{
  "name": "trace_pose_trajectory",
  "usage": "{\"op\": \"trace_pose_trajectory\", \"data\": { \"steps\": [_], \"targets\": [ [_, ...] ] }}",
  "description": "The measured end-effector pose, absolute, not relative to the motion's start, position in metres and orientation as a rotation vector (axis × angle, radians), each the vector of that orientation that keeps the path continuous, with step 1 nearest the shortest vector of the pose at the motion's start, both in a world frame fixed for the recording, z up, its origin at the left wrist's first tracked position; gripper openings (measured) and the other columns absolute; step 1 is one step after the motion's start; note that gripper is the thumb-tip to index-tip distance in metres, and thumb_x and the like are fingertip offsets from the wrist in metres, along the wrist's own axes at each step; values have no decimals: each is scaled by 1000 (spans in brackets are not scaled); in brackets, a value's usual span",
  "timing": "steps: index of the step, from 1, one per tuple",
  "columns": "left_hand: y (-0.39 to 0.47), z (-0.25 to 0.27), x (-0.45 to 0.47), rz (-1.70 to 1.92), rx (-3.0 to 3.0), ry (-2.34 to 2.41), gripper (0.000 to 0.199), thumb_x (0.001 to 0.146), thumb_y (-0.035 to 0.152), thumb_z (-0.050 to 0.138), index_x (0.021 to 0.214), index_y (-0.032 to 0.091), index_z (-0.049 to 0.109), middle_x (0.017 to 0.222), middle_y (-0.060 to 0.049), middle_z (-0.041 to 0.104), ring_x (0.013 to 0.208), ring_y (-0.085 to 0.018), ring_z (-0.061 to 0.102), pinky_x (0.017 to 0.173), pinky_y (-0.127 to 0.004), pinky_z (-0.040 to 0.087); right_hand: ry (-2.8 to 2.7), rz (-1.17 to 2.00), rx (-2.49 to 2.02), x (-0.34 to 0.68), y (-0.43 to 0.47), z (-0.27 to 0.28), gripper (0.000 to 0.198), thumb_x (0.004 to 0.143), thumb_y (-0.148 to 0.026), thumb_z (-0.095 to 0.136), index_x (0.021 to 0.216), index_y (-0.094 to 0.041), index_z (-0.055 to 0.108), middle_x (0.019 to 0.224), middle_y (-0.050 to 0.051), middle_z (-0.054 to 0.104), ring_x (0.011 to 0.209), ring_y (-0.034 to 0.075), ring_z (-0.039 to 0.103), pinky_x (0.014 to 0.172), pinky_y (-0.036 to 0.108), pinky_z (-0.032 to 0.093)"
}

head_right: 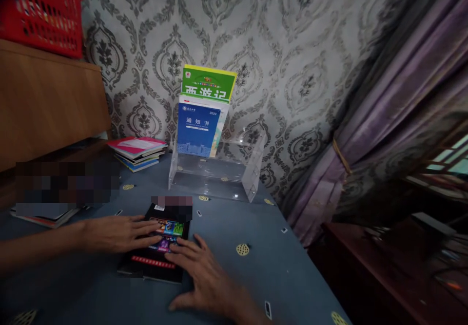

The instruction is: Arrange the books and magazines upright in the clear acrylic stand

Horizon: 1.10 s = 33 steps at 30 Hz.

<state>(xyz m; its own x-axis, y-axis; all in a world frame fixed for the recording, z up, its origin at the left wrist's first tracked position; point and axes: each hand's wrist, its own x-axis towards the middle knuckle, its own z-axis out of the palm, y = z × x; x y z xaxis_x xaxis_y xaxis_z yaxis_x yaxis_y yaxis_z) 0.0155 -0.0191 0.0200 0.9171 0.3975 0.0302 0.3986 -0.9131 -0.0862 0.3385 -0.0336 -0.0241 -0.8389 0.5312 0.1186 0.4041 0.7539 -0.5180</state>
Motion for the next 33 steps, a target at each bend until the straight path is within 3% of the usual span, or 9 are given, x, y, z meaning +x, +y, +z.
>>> {"op": "trace_pose_trajectory", "data": {
  "steps": [4,9,14,20,23,26,29,33],
  "targets": [
    [-19,14,13,-109,-3028,-698,77,87,-2,51,156,28,35,151,-14,54,140,-25,51,104,-35,52,-2683,702,-738,339,-32,-25,82,78,-62,77,150,-36,47,152,6,53,146,31,42,125,62,15],
    [-18,-4,10,-394,-3128,-850,76,88,0,49,157,29,32,151,-11,55,141,-24,50,114,-41,45,-2714,674,-682,341,-26,-23,82,80,-58,78,152,-33,45,151,9,54,144,30,45,124,62,21],
    [-10,-19,0,-816,-3210,-1047,57,97,12,46,148,36,47,149,-3,58,135,-21,56,113,-36,45,-2590,676,-590,348,-16,-33,78,84,-52,77,152,-32,45,151,11,54,142,27,47,122,54,29],
    [13,2,15,-1178,-3216,-1388,31,95,33,57,122,32,73,119,-3,77,108,-23,72,96,-33,53,-2335,954,-595,345,-3,-12,84,78,-51,83,151,-33,45,151,11,53,142,30,46,116,55,39],
    [21,26,30,-1453,-3097,-1601,25,88,41,63,98,26,81,88,-3,79,78,-21,72,73,-27,55,-2193,1001,-676,336,7,1,64,90,-49,72,147,-30,51,147,9,57,136,27,52,115,50,41],
    [28,42,42,-1791,-2835,-1793,27,79,46,67,72,22,77,63,-2,70,58,-18,62,57,-26,50,-2079,973,-727,320,26,-1,37,102,-44,53,133,-26,64,130,7,68,121,23,63,108,43,47],
    [38,46,44,-2058,-2523,-1935,38,71,54,71,54,21,65,54,-1,61,52,-17,55,52,-26,47,-1967,964,-728,302,49,-11,36,103,-46,48,123,-24,69,117,6,73,109,23,66,100,41,51],
    [51,35,41,-2175,-2298,-2110,56,69,75,65,65,19,65,57,-1,61,54,-18,55,54,-27,47,-1846,953,-770,282,74,-20,37,103,-45,47,124,-21,64,115,7,72,103,23,66,93,39,52]
  ]
}}
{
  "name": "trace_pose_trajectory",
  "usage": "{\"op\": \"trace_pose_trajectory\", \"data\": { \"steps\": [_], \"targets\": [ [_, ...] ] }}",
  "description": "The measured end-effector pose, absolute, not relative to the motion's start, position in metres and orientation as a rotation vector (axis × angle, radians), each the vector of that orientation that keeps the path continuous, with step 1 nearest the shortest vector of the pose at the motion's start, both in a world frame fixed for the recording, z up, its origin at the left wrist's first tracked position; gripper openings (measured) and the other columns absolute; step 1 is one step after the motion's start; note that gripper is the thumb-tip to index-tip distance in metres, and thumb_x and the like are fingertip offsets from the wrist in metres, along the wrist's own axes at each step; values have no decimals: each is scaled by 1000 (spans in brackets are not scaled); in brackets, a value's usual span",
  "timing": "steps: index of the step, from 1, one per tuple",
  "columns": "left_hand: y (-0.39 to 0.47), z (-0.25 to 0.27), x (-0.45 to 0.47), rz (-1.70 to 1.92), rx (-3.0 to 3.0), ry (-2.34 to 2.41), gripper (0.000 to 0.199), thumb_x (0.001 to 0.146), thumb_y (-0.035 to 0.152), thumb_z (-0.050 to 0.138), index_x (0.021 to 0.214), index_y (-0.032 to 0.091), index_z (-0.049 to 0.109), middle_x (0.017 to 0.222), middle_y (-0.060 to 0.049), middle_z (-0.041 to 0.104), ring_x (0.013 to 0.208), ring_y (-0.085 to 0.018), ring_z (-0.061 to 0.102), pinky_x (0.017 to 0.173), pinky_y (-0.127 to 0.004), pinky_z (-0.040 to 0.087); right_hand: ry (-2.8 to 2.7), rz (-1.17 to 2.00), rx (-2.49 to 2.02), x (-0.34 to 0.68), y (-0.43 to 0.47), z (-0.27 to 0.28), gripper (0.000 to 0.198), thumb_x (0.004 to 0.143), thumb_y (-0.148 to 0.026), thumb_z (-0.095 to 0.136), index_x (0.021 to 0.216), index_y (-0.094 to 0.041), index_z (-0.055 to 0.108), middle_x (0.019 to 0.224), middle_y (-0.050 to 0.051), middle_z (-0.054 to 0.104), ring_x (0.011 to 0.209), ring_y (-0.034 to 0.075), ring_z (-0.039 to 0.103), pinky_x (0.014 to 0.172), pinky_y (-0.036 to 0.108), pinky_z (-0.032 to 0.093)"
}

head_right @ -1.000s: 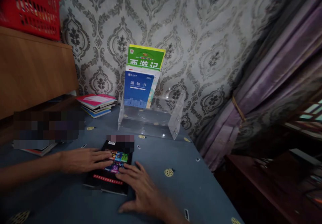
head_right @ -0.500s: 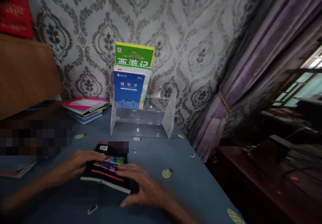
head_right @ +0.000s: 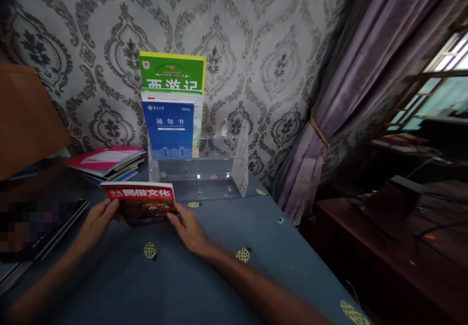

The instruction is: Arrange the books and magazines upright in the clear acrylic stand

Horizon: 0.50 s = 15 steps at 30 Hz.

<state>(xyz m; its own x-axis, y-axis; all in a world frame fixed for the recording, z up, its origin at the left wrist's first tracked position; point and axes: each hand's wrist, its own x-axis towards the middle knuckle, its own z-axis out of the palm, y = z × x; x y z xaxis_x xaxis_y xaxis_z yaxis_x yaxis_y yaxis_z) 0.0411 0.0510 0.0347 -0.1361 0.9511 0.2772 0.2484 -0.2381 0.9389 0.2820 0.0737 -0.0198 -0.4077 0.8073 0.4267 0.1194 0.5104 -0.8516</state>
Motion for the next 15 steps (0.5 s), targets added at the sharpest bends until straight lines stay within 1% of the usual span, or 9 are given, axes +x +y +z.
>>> {"op": "trace_pose_trajectory", "data": {
  "steps": [2,3,8,12,15],
  "targets": [
    [56,27,41,1401,1439,1379,63,72,82,58,72,20,66,61,-2,63,57,-19,55,54,-29,48,-1817,912,-835,276,81,-23,35,103,-45,45,121,-21,63,111,7,72,101,24,66,92,39,52],
    [57,24,42,1398,1424,1390,65,73,85,55,72,21,66,62,-2,64,58,-20,55,54,-30,48,-1812,891,-864,274,83,-24,34,103,-45,45,120,-21,62,109,7,71,102,24,65,92,39,52],
    [60,15,46,1385,1489,1567,74,76,92,39,52,23,53,54,-3,57,59,-21,53,58,-32,44,-1841,823,-874,272,83,-29,32,104,-43,39,122,-22,56,109,8,68,110,24,62,99,40,49],
    [58,14,47,1366,1508,1649,76,78,92,33,51,23,51,56,-3,54,60,-20,51,59,-31,41,-1874,816,-852,272,80,-30,32,105,-42,38,124,-21,52,112,10,66,114,25,60,102,42,47],
    [56,15,49,1366,1500,1664,76,78,92,32,51,23,49,56,-2,51,61,-19,48,59,-31,39,-1873,821,-854,272,79,-30,31,105,-42,38,122,-22,52,110,10,65,112,25,60,100,42,48]
  ]
}}
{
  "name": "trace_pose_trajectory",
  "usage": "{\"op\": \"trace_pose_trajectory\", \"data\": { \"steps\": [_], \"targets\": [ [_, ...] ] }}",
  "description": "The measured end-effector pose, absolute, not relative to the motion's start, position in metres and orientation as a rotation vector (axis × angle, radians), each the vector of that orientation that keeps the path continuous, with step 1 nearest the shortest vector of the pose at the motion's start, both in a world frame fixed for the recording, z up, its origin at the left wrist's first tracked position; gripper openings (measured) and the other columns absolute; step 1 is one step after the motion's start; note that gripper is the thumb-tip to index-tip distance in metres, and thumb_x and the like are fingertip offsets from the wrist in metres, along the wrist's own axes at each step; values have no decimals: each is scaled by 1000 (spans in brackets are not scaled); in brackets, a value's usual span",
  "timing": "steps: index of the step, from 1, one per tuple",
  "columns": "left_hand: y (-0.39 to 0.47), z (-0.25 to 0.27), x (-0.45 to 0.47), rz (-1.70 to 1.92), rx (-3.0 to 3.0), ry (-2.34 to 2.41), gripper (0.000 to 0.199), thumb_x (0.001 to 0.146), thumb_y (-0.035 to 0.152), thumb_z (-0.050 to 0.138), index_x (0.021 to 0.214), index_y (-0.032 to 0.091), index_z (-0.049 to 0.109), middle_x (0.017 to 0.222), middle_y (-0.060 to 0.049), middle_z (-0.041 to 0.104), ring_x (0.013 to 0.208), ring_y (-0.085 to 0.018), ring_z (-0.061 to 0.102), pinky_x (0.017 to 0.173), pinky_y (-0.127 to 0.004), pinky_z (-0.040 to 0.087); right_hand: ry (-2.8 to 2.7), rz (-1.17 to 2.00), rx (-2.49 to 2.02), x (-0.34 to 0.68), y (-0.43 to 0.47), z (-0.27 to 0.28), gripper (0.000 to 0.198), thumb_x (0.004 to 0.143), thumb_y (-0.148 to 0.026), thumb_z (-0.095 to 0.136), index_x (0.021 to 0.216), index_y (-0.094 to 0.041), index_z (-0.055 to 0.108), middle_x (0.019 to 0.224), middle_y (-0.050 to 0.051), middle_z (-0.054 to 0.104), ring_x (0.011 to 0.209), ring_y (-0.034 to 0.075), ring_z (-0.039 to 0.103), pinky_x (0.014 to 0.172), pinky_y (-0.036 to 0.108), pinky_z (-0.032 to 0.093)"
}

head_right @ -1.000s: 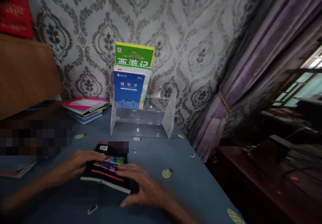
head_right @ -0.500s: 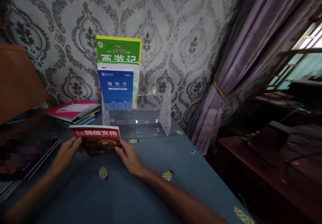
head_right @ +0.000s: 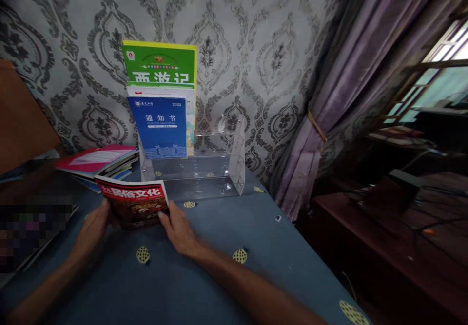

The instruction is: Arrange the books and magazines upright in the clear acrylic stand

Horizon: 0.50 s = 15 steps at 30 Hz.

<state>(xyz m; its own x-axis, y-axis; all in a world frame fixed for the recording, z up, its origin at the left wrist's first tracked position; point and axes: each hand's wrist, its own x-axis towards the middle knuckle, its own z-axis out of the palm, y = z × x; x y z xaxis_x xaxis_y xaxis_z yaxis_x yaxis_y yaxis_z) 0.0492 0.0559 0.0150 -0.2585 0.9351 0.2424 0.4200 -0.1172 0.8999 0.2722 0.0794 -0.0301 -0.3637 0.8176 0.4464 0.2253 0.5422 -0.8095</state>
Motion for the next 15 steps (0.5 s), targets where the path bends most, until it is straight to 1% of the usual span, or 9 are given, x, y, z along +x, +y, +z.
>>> {"op": "trace_pose_trajectory", "data": {
  "steps": [6,9,12,15],
  "targets": [
    [52,22,59,1403,1458,1651,75,71,97,34,52,25,43,53,1,43,57,-18,39,54,-31,36,-1865,821,-854,273,76,-28,30,104,-43,37,119,-21,52,108,10,66,107,25,61,96,42,49],
    [49,25,61,1403,1450,1605,76,68,99,36,51,25,41,52,1,40,54,-17,36,51,-30,35,-1876,823,-855,274,74,-25,30,105,-41,38,122,-21,52,112,10,66,109,25,61,99,42,48],
    [47,27,64,1432,1418,1553,74,66,97,43,53,25,42,52,2,40,54,-16,36,49,-29,34,-1888,826,-857,275,71,-23,31,105,-41,37,125,-21,52,114,11,66,113,25,61,102,43,47],
    [47,26,66,1478,1373,1507,73,63,96,50,55,24,45,53,2,42,55,-16,38,49,-28,36,-1897,816,-883,276,70,-27,33,106,-42,38,128,-22,52,117,11,67,112,25,61,101,43,48]
  ]
}}
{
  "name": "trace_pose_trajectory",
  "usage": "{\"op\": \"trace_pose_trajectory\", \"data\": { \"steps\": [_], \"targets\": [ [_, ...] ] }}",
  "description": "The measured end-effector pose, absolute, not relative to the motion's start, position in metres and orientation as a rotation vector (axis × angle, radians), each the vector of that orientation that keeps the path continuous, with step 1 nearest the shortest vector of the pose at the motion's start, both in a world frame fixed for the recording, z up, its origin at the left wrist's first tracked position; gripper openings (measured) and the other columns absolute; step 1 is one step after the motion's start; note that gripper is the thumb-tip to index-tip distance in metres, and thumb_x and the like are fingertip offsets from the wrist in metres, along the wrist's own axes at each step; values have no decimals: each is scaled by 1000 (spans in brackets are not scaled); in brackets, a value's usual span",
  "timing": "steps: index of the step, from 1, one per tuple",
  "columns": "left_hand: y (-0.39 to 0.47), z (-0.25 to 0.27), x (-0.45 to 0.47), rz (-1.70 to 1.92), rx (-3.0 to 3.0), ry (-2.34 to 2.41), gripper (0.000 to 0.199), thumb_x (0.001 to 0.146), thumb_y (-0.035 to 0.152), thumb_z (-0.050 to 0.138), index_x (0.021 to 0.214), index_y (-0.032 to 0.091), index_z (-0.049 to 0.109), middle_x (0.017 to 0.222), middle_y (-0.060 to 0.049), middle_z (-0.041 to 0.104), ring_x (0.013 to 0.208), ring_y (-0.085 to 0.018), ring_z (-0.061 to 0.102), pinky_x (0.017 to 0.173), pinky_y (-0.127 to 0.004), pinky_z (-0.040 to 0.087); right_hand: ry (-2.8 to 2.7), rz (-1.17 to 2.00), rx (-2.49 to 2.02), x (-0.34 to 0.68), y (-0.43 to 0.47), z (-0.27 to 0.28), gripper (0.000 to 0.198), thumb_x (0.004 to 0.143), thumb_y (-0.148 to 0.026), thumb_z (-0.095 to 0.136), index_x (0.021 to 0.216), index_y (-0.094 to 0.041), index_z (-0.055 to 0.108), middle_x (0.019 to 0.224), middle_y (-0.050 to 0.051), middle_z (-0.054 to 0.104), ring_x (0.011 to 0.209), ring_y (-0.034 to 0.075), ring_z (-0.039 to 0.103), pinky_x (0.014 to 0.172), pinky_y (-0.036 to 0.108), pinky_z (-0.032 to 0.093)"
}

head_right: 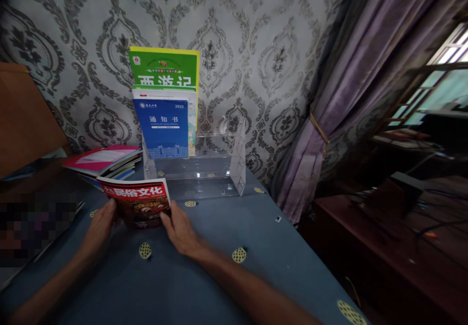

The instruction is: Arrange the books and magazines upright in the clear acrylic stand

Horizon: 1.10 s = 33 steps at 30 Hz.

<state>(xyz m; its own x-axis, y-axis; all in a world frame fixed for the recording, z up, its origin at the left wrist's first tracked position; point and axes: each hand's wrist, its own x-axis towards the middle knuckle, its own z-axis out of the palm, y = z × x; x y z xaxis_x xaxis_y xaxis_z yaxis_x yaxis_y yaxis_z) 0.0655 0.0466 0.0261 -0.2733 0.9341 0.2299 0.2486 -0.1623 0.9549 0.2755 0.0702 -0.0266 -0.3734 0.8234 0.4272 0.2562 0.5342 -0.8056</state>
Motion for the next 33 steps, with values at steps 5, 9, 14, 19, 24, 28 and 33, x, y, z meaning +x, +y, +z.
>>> {"op": "trace_pose_trajectory", "data": {
  "steps": [5,9,14,19,24,28,33],
  "targets": [
    [50,20,69,1499,1307,1419,66,65,89,61,59,24,50,54,2,48,62,-19,49,56,-28,42,-1856,787,-955,278,72,-33,37,105,-43,41,135,-23,51,121,11,67,118,26,60,103,43,48],
    [53,18,72,1493,1253,1362,68,65,86,64,80,20,66,71,-3,66,76,-23,60,65,-30,49,-1866,805,-923,280,73,-30,37,105,-44,37,130,-21,51,112,11,68,117,26,60,102,44,48],
    [54,16,72,1493,1240,1319,71,66,82,67,95,18,72,94,-9,76,92,-27,67,76,-33,55,-1862,819,-922,280,72,-27,35,104,-44,36,126,-21,51,110,10,69,112,25,63,98,41,50],
    [55,15,72,1485,1252,1278,72,68,79,69,104,17,72,107,-11,77,102,-30,69,84,-36,57,-1867,822,-949,280,72,-27,34,104,-44,36,127,-22,50,107,9,69,113,26,62,99,43,50],
    [55,16,73,1494,1237,1238,70,69,76,71,106,16,73,110,-12,76,105,-30,69,98,-42,53,-1870,826,-931,281,73,-26,34,104,-43,37,127,-22,50,108,10,68,117,27,61,101,44,49],
    [55,16,73,1494,1233,1230,67,70,74,72,104,17,74,109,-11,77,104,-29,69,99,-42,53,-1865,822,-928,280,72,-26,33,104,-43,37,127,-23,50,110,9,69,116,26,61,100,42,49],
    [54,17,74,1507,1202,1234,69,66,75,75,102,17,73,106,-11,77,102,-30,70,97,-43,54,-1864,804,-919,280,73,-27,33,104,-42,37,126,-21,50,111,10,69,111,26,63,97,42,50]
  ]
}}
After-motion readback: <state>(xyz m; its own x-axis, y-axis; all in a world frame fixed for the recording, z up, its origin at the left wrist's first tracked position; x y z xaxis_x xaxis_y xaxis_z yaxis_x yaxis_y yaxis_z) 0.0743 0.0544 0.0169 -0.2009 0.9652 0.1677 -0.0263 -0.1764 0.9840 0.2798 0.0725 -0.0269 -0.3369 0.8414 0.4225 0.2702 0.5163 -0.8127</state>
